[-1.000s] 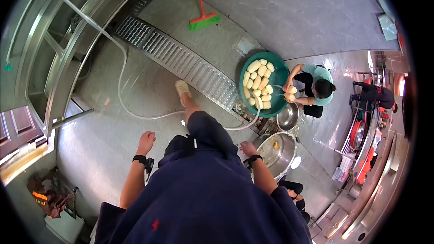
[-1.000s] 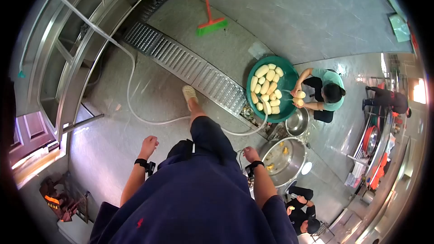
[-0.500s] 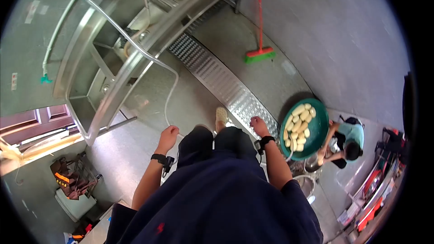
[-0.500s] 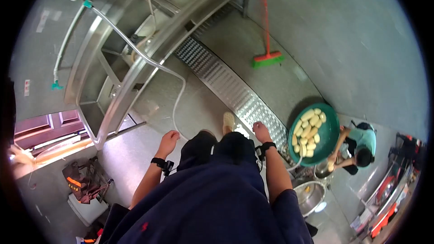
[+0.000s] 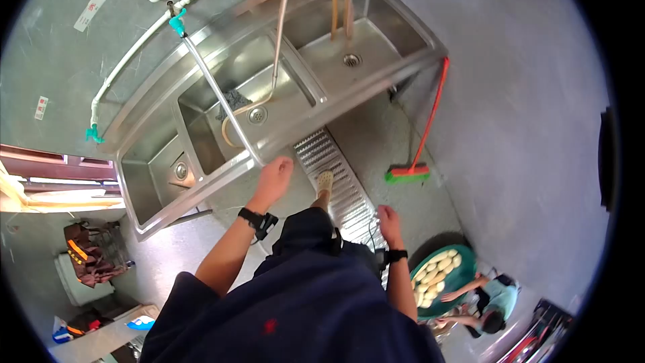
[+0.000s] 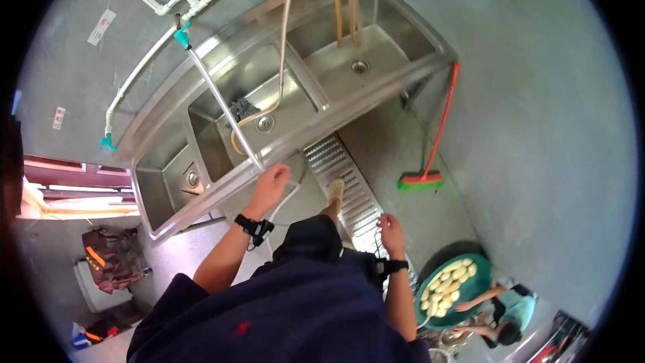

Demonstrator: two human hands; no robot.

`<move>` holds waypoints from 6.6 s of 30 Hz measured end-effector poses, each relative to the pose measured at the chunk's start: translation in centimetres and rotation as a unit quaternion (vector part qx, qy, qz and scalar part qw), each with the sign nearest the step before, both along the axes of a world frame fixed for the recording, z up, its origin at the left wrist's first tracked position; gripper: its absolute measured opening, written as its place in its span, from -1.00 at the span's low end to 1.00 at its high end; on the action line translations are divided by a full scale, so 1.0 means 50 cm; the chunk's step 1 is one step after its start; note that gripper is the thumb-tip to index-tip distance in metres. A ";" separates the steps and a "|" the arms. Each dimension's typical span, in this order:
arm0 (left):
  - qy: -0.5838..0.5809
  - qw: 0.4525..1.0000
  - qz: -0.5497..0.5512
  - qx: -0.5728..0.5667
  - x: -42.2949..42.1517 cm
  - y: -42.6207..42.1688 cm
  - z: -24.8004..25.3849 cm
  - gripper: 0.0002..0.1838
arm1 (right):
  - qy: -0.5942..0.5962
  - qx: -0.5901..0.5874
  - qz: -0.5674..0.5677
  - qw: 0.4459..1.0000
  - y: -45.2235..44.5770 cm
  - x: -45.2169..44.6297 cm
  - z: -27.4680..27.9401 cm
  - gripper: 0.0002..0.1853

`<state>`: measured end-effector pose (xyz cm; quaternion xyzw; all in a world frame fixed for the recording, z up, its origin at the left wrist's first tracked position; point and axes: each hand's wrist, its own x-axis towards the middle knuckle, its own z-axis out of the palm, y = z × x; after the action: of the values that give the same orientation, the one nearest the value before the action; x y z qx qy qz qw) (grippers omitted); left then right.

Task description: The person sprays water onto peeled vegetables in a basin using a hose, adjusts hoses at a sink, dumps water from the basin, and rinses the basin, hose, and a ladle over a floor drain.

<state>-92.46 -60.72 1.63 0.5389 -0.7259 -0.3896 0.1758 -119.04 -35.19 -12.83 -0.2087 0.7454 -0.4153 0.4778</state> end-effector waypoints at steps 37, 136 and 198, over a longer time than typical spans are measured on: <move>-0.138 0.949 0.247 -0.141 -0.319 -0.754 0.116 -0.73 | 0.440 -0.349 0.250 0.789 -1.419 -0.518 0.628 -0.73; -0.100 0.885 -0.121 -0.439 -0.591 -0.615 0.659 -0.86 | 0.118 -0.433 0.428 0.785 -1.089 -0.176 0.421 -0.37; 0.468 0.783 0.074 0.403 -0.368 0.148 0.163 -0.72 | -0.514 -0.143 -0.319 0.783 0.225 -0.106 0.168 -0.80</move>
<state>-110.87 -53.33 9.77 0.3638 -0.2887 -0.8372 0.2888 -124.33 -23.94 -4.42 0.2195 0.3459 -0.6915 0.5950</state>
